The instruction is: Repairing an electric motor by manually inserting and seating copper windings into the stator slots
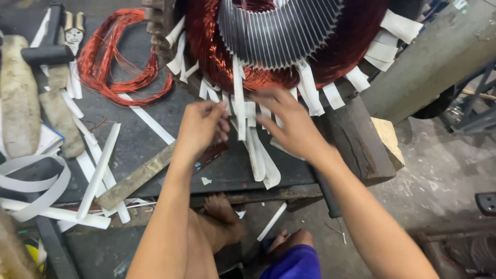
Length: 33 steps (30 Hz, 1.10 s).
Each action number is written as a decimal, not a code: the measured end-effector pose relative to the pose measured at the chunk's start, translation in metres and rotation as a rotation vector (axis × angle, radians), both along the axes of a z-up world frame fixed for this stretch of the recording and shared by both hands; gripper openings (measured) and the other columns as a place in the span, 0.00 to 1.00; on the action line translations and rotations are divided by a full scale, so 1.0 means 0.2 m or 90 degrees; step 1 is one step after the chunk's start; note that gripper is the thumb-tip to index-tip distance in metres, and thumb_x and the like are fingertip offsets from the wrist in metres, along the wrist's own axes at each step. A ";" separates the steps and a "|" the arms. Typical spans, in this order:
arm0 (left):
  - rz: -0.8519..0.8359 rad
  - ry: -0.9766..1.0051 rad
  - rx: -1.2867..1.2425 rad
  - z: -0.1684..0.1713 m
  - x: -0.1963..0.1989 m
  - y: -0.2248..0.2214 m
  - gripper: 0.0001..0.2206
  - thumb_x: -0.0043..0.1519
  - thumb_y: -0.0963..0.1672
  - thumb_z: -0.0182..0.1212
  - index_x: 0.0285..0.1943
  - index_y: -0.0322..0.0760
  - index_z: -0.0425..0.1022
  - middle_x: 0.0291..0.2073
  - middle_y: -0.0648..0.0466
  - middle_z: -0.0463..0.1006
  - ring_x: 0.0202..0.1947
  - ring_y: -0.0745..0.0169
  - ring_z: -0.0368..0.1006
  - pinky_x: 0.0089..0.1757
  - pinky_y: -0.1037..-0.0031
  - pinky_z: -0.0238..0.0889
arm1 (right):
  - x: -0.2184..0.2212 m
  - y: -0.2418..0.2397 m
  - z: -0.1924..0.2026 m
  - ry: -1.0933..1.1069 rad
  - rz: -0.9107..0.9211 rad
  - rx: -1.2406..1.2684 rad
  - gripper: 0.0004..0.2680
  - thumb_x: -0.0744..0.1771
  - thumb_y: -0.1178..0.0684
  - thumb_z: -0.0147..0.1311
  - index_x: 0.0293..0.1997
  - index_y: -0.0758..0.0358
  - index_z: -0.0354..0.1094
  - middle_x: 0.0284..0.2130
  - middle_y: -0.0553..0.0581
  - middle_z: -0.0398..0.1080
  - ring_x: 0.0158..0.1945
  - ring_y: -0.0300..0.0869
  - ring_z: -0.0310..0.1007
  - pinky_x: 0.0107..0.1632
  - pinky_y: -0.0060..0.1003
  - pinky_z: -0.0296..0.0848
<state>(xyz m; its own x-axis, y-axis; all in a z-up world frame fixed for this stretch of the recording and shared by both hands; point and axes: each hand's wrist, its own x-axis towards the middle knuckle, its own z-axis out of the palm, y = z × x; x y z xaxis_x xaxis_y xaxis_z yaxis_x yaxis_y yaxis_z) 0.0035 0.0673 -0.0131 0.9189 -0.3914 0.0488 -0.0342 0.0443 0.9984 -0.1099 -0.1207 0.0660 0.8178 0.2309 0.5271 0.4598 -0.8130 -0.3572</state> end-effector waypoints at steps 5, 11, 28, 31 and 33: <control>0.075 -0.087 0.287 0.03 -0.08 0.34 0.13 0.70 0.47 0.65 0.38 0.33 0.80 0.18 0.48 0.80 0.15 0.58 0.77 0.28 0.68 0.72 | -0.58 -0.32 -0.58 0.075 -0.310 -0.037 0.13 0.70 0.48 0.58 0.61 0.56 0.76 0.47 0.62 0.72 0.54 0.61 0.74 0.52 0.55 0.75; -0.028 -0.112 0.793 -0.29 -0.10 0.46 0.17 0.56 0.49 0.74 0.48 0.36 0.83 0.46 0.36 0.80 0.47 0.27 0.78 0.48 0.48 0.69 | -0.73 -0.36 -0.83 0.233 -0.510 -0.293 0.33 0.65 0.38 0.62 0.80 0.50 0.55 0.52 0.66 0.66 0.50 0.64 0.70 0.48 0.60 0.79; 0.009 -0.221 0.677 -0.36 -0.37 0.68 0.18 0.63 0.39 0.66 0.62 0.39 0.84 0.42 0.43 0.88 0.42 0.40 0.87 0.40 0.59 0.81 | -0.39 -0.57 -0.73 0.333 -0.483 -0.380 0.25 0.65 0.42 0.65 0.72 0.44 0.68 0.44 0.70 0.77 0.46 0.64 0.82 0.39 0.58 0.85; 0.037 -0.071 0.413 -0.12 -0.54 0.70 0.16 0.66 0.39 0.62 0.64 0.30 0.79 0.38 0.28 0.86 0.31 0.36 0.87 0.33 0.54 0.80 | -0.38 -0.51 -0.86 0.361 -0.641 -0.187 0.25 0.75 0.32 0.40 0.51 0.68 0.79 0.38 0.72 0.77 0.40 0.66 0.85 0.35 0.55 0.84; 0.034 0.079 0.121 0.02 -0.61 0.74 0.18 0.70 0.38 0.52 0.70 0.25 0.70 0.38 0.28 0.82 0.31 0.37 0.84 0.33 0.57 0.81 | -0.43 -0.36 -0.90 0.237 -0.670 -0.345 0.28 0.76 0.29 0.33 0.47 0.65 0.80 0.39 0.66 0.79 0.38 0.56 0.86 0.36 0.42 0.84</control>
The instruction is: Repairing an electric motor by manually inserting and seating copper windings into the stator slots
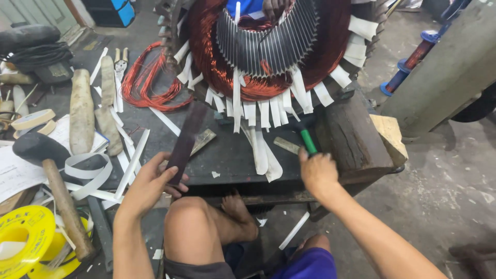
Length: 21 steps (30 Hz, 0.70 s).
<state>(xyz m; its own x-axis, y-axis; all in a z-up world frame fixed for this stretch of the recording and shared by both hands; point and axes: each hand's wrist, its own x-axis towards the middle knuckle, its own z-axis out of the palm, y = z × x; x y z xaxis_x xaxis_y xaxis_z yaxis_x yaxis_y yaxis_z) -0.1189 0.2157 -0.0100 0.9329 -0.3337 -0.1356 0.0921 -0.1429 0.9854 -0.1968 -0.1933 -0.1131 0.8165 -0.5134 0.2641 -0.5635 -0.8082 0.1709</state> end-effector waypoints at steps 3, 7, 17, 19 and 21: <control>-0.017 -0.042 -0.091 0.07 -0.02 0.05 0.17 0.69 0.37 0.55 0.68 0.24 0.71 0.33 0.28 0.81 0.26 0.39 0.83 0.28 0.58 0.81 | -0.10 -0.08 -0.16 0.191 0.135 -0.183 0.19 0.73 0.49 0.45 0.76 0.29 0.61 0.44 0.74 0.71 0.40 0.64 0.75 0.31 0.50 0.71; -0.018 -0.066 -0.146 0.14 -0.02 -0.08 0.19 0.68 0.37 0.57 0.68 0.23 0.72 0.30 0.28 0.80 0.21 0.37 0.81 0.23 0.56 0.80 | -0.20 -0.04 -0.08 0.163 0.175 -0.216 0.22 0.71 0.52 0.51 0.77 0.32 0.60 0.44 0.74 0.74 0.43 0.62 0.80 0.36 0.40 0.81; 0.124 -0.184 -0.305 0.33 0.26 -1.23 0.21 0.70 0.43 0.52 0.69 0.22 0.58 0.56 0.25 0.72 0.56 0.37 0.70 0.55 0.54 0.65 | -0.33 -0.15 0.46 -0.095 0.036 0.557 0.38 0.55 0.51 0.67 0.77 0.50 0.63 0.62 0.71 0.75 0.65 0.68 0.74 0.65 0.64 0.72; 0.179 -0.277 -0.186 0.32 0.34 -1.49 0.32 0.72 0.47 0.53 0.78 0.11 0.53 0.73 0.14 0.58 0.77 0.23 0.54 0.73 0.46 0.46 | -0.43 -0.12 0.49 -0.148 0.045 0.604 0.38 0.55 0.57 0.67 0.77 0.53 0.64 0.63 0.71 0.74 0.64 0.69 0.75 0.65 0.62 0.72; 0.184 -0.310 -0.154 0.22 0.45 -1.74 0.33 0.74 0.49 0.40 0.81 0.13 0.43 0.79 0.25 0.52 0.81 0.31 0.48 0.75 0.57 0.37 | -0.56 -0.05 0.54 -0.140 -0.028 0.680 0.37 0.56 0.58 0.60 0.77 0.39 0.65 0.32 0.54 0.75 0.32 0.43 0.71 0.43 0.36 0.71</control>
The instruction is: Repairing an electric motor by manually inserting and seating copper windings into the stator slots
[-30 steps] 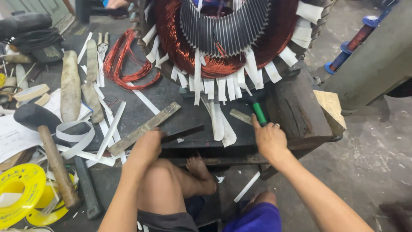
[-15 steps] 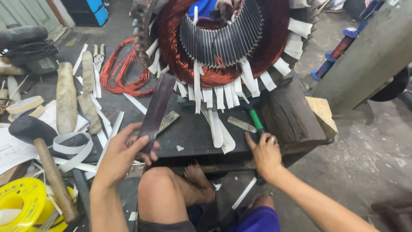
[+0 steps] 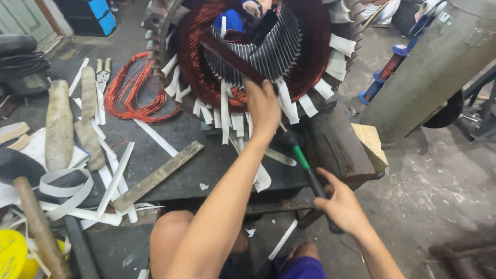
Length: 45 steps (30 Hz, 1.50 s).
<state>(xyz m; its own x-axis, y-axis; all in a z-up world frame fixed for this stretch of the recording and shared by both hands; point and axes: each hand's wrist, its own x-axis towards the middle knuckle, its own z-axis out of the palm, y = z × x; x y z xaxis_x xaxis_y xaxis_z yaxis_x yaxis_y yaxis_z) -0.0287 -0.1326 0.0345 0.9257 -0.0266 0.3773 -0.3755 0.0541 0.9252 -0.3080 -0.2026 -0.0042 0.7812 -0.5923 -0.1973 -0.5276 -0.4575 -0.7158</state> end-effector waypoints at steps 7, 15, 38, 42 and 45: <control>-0.084 -0.174 -0.001 0.18 -0.23 -0.35 0.30 0.73 0.43 0.42 0.84 0.23 0.42 0.82 0.33 0.51 0.81 0.36 0.53 0.77 0.62 0.43 | -0.34 -0.08 -0.21 -0.213 -0.031 0.216 0.36 0.57 0.71 0.60 0.77 0.53 0.68 0.26 0.62 0.74 0.30 0.45 0.70 0.43 0.37 0.69; -0.108 -0.375 0.140 0.02 -0.10 -0.36 0.28 0.74 0.39 0.41 0.82 0.16 0.41 0.83 0.27 0.42 0.85 0.33 0.40 0.81 0.55 0.37 | -0.66 -0.09 -0.55 -0.526 0.007 0.348 0.44 0.58 0.64 0.67 0.88 0.54 0.48 0.36 0.79 0.76 0.25 0.50 0.74 0.34 0.38 0.74; 0.017 -0.060 0.656 0.24 -0.37 1.12 0.16 0.71 0.38 0.42 0.68 0.30 0.57 0.45 0.27 0.81 0.43 0.20 0.82 0.42 0.37 0.75 | 0.76 0.32 0.33 -0.296 0.206 0.059 0.30 0.61 0.61 0.64 0.75 0.55 0.66 0.25 0.67 0.76 0.24 0.53 0.77 0.27 0.47 0.72; 0.078 -0.096 0.728 0.15 -0.24 0.94 0.12 0.68 0.39 0.44 0.60 0.36 0.64 0.42 0.38 0.81 0.41 0.25 0.83 0.42 0.43 0.79 | 0.94 0.23 0.53 -0.321 0.200 0.050 0.29 0.62 0.60 0.63 0.75 0.62 0.65 0.11 0.63 0.71 0.12 0.49 0.73 0.19 0.39 0.68; 0.113 -0.185 0.746 0.08 -0.13 0.71 0.09 0.68 0.37 0.42 0.53 0.30 0.67 0.33 0.40 0.84 0.36 0.30 0.86 0.39 0.48 0.79 | 1.06 0.13 0.48 -0.369 0.226 0.150 0.31 0.65 0.61 0.64 0.78 0.71 0.54 0.16 0.65 0.74 0.16 0.47 0.78 0.20 0.39 0.77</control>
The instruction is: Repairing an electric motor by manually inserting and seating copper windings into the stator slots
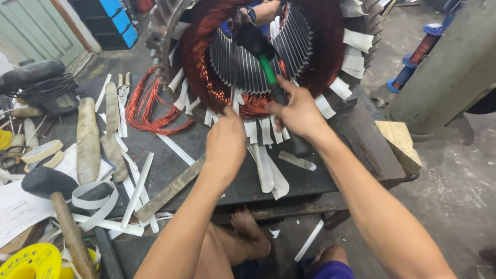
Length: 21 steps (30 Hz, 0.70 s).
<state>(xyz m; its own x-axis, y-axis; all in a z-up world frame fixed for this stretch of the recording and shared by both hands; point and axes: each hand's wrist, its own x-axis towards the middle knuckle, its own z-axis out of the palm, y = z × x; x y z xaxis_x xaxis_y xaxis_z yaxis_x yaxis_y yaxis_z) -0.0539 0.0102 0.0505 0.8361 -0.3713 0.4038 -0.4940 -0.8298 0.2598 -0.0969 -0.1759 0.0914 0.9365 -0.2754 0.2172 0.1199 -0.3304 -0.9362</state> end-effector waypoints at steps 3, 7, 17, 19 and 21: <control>0.071 -0.129 0.045 -0.30 0.34 -0.28 0.07 0.67 0.40 0.46 0.47 0.33 0.70 0.27 0.46 0.83 0.30 0.40 0.86 0.33 0.54 0.80 | 0.07 -0.08 -0.02 0.018 -0.013 -0.088 0.30 0.62 0.60 0.67 0.74 0.64 0.63 0.17 0.64 0.75 0.18 0.47 0.80 0.21 0.41 0.79; 0.120 -0.175 0.095 -0.35 0.49 -0.46 0.07 0.66 0.39 0.47 0.43 0.29 0.71 0.24 0.47 0.83 0.26 0.43 0.85 0.31 0.53 0.79 | 0.09 -0.17 -0.13 0.046 -0.043 -0.225 0.26 0.61 0.55 0.68 0.69 0.47 0.73 0.18 0.62 0.76 0.21 0.49 0.81 0.23 0.45 0.75; 0.162 -0.211 0.178 -0.25 0.47 -0.51 0.09 0.67 0.38 0.51 0.43 0.21 0.76 0.22 0.49 0.80 0.21 0.52 0.82 0.23 0.54 0.74 | 0.07 -0.11 -0.03 -0.011 -0.052 -0.113 0.26 0.63 0.63 0.62 0.73 0.63 0.67 0.21 0.67 0.76 0.14 0.47 0.73 0.17 0.40 0.73; 0.167 -0.211 0.173 -0.28 0.48 -0.50 0.09 0.67 0.38 0.51 0.43 0.20 0.75 0.22 0.48 0.81 0.20 0.52 0.82 0.21 0.54 0.73 | 0.06 -0.10 -0.02 -0.018 -0.050 -0.102 0.27 0.63 0.63 0.63 0.73 0.64 0.66 0.20 0.67 0.76 0.13 0.46 0.73 0.16 0.40 0.72; 0.165 -0.224 0.163 -0.30 0.50 -0.49 0.09 0.67 0.38 0.50 0.43 0.20 0.74 0.22 0.49 0.82 0.21 0.53 0.82 0.24 0.54 0.75 | 0.06 -0.09 0.01 0.004 -0.043 -0.144 0.26 0.63 0.63 0.64 0.71 0.62 0.69 0.26 0.70 0.80 0.14 0.46 0.74 0.16 0.39 0.71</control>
<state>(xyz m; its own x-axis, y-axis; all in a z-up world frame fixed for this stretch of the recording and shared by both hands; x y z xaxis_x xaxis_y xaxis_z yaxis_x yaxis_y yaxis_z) 0.0456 -0.0870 -0.0092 0.7438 -0.2933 0.6006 -0.2837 -0.9522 -0.1136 -0.0850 -0.1932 0.0933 0.9191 -0.2827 0.2743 0.0845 -0.5388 -0.8382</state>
